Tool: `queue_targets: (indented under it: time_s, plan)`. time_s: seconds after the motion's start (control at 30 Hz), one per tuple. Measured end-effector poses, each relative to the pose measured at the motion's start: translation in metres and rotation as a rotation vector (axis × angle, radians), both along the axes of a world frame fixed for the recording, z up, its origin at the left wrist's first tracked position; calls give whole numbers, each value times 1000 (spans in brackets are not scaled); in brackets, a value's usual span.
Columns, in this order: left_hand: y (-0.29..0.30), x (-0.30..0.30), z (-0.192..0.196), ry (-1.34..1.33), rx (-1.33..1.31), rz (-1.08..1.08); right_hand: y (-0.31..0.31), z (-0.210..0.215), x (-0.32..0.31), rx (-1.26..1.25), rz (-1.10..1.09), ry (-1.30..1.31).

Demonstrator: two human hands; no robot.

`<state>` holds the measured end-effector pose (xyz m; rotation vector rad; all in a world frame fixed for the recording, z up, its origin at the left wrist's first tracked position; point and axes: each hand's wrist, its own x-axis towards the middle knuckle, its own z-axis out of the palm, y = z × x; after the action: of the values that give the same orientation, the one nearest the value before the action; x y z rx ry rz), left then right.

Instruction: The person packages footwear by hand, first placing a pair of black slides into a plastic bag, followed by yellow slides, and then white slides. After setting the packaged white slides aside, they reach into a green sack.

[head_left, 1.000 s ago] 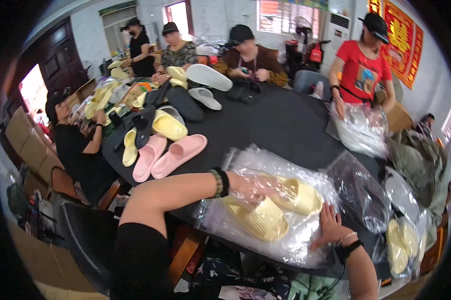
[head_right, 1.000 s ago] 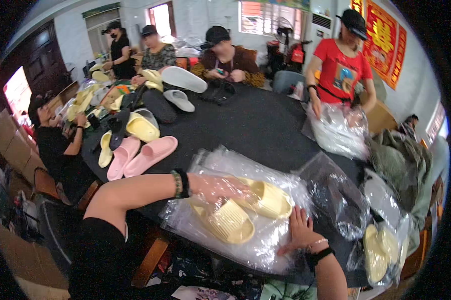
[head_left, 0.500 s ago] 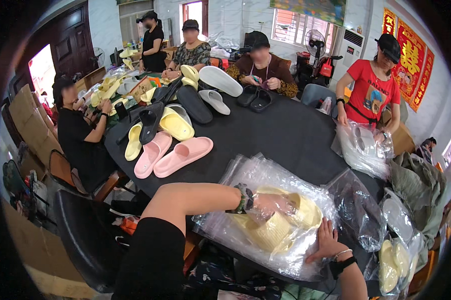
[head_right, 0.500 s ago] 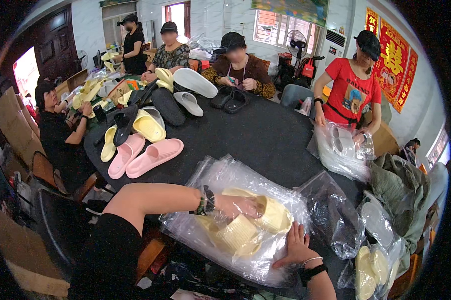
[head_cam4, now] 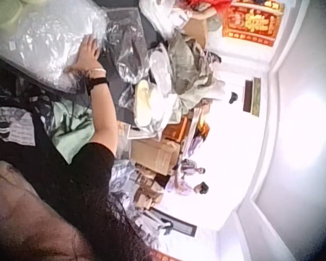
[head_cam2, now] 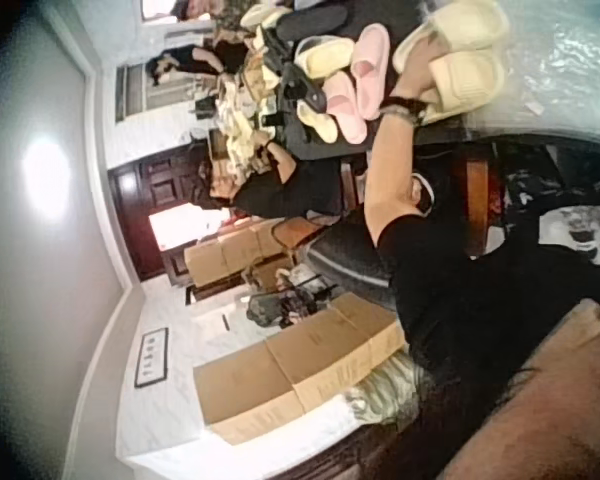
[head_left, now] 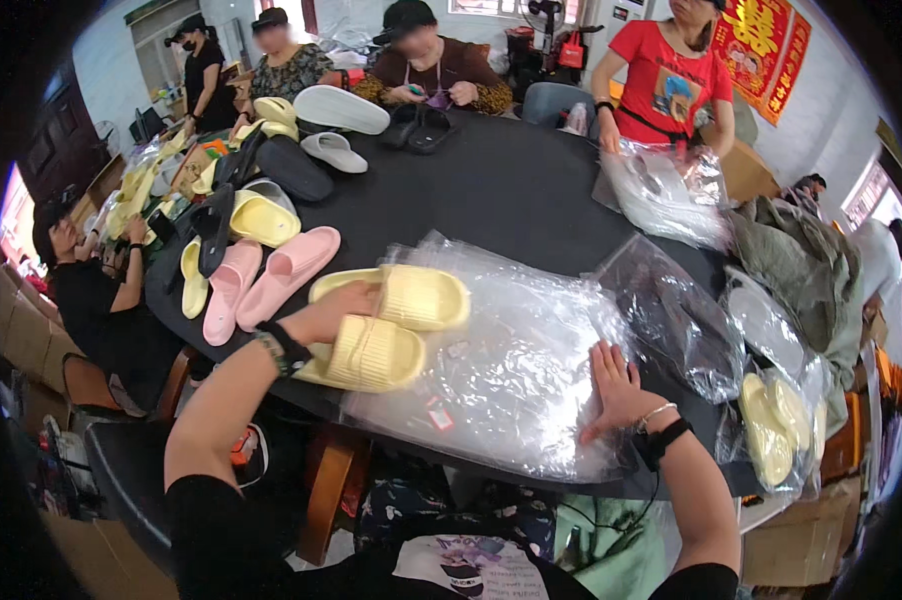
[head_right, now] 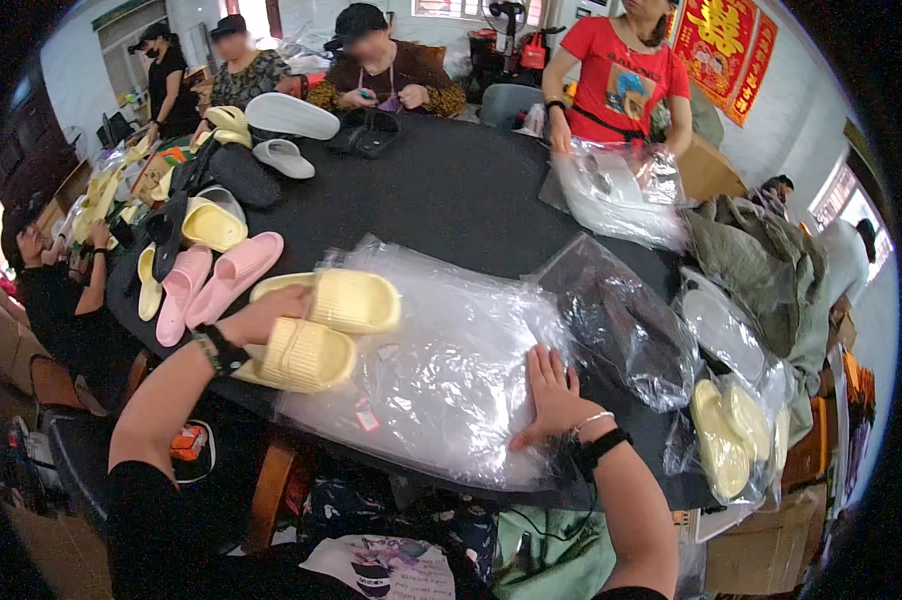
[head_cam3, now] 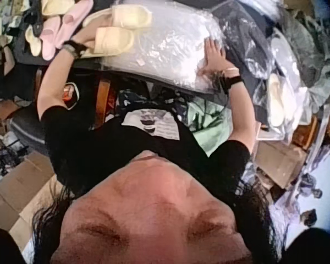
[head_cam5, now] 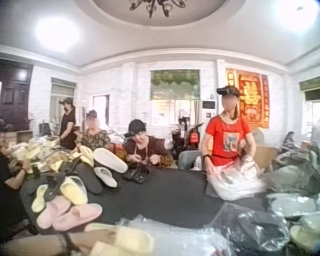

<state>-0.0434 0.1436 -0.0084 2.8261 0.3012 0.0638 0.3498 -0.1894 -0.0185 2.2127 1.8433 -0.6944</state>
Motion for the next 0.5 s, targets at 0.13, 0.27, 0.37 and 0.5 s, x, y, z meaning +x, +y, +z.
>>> queue_targets:
  time_s: [0.13,0.27,0.37,0.5]
  plan:
    - [27,-90,-3,-80,79,270,4,0,-6,6,47,6]
    - [17,-121,68,-435,77,573,-7,2,-3,10,17,-13]
    - [15,-119,98,-800,-127,772,-7,2,-1,11,2,-10]
    - [-40,-64,142,-702,404,523,-5,10,-7,60,-21,41]
